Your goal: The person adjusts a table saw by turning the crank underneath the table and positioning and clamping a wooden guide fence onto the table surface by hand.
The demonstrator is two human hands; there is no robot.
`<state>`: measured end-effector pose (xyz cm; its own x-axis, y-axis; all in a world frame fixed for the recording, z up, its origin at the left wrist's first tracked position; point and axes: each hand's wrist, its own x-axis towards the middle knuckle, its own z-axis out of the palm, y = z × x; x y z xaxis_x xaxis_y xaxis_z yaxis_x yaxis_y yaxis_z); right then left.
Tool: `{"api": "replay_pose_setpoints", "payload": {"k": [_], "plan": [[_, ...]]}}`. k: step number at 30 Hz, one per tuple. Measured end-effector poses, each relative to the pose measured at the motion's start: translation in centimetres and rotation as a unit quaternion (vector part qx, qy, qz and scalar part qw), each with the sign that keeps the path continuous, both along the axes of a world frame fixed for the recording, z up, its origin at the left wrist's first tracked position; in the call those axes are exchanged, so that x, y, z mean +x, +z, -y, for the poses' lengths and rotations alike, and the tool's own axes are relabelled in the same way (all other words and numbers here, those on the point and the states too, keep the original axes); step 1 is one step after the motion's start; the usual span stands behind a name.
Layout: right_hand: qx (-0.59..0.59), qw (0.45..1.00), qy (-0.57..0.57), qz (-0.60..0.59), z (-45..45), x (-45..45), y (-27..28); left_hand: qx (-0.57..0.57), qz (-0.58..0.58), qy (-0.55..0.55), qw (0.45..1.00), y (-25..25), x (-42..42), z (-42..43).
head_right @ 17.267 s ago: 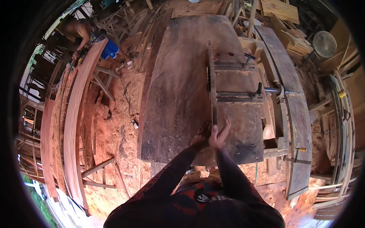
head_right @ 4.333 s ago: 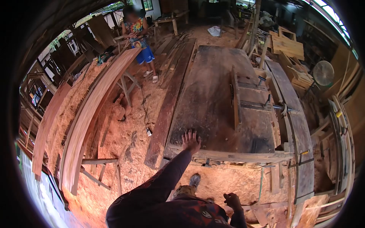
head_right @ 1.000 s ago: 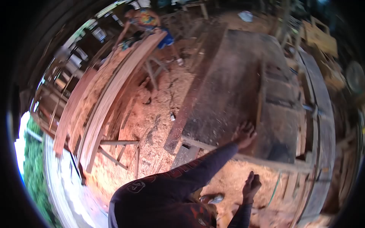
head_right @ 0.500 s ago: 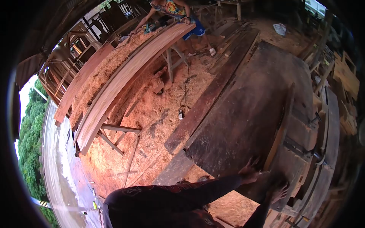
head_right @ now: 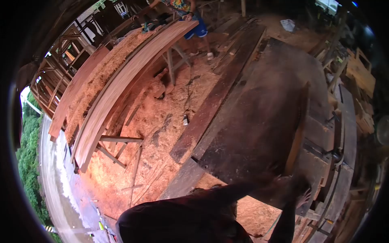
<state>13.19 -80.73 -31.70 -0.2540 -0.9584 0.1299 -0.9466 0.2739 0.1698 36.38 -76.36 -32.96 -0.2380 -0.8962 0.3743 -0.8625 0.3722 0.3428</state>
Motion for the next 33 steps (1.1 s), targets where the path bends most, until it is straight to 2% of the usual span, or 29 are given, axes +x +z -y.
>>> {"api": "replay_pose_setpoints", "payload": {"k": [3, 4, 6, 7, 9, 10, 12, 13, 15, 16, 21, 23, 25, 27, 33], "plan": [[-0.007, 0.999, -0.010, 0.036, 0.1, -0.6, -0.2, -0.107, 0.177, -0.122, 0.971, 0.3, 5.6, -1.8], [-0.004, 0.997, -0.018, 0.074, 0.2, -0.2, 0.1, -0.097, 0.195, -0.122, 0.968, 0.4, 7.6, -2.7], [-0.026, 0.998, -0.003, 0.065, 0.3, -1.1, -1.4, -0.036, 0.209, -0.094, 0.973, 0.6, 12.3, -4.9], [-0.047, 0.998, 0.017, 0.048, 0.3, -1.6, -2.2, 0.094, 0.143, -0.032, 0.985, 0.7, 14.8, -6.1], [-0.062, 0.997, 0.010, 0.051, 0.4, -1.7, -2.4, 0.301, 0.010, 0.150, 0.942, 1.4, 19.8, -8.7], [-0.074, 0.996, 0.013, 0.051, 0.6, -1.6, -2.3, 0.089, 0.117, 0.234, 0.961, -0.8, 21.5, -9.7], [-0.067, 0.997, 0.007, 0.038, 0.6, -1.7, -2.3, 0.127, 0.016, 0.396, 0.909, 0.2, 23.1, -10.1], [-0.058, 0.998, 0.010, 0.025, 0.3, -1.8, -2.4, 0.131, 0.016, 0.385, 0.913, 0.8, 22.9, -9.9], [-0.056, 0.998, 0.006, 0.035, -0.1, -1.7, -1.9, 0.183, -0.043, 0.461, 0.868, 1.8, 22.6, -9.2], [-0.059, 0.997, 0.014, 0.048, 0.1, -1.5, -1.6, 0.188, -0.048, 0.468, 0.862, 1.7, 22.8, -8.6], [-0.085, 0.992, 0.021, 0.091, 0.0, -0.7, -0.6, 0.212, -0.074, 0.474, 0.851, 2.5, 23.6, -7.5], [-0.089, 0.993, 0.035, 0.073, -0.3, -0.9, -0.8, 0.234, -0.139, 0.490, 0.828, 1.9, 24.6, -7.1], [-0.105, 0.990, 0.031, 0.085, -0.1, -0.4, -0.5, 0.232, -0.152, 0.509, 0.815, 1.2, 25.7, -6.6], [-0.098, 0.991, 0.020, 0.093, -0.4, 0.7, 0.8, 0.298, -0.186, 0.491, 0.797, 1.8, 26.7, -6.1], [-0.085, 0.989, 0.031, 0.117, -0.8, 1.3, 1.8, 0.314, -0.200, 0.528, 0.763, 2.6, 26.6, -5.7]]}}
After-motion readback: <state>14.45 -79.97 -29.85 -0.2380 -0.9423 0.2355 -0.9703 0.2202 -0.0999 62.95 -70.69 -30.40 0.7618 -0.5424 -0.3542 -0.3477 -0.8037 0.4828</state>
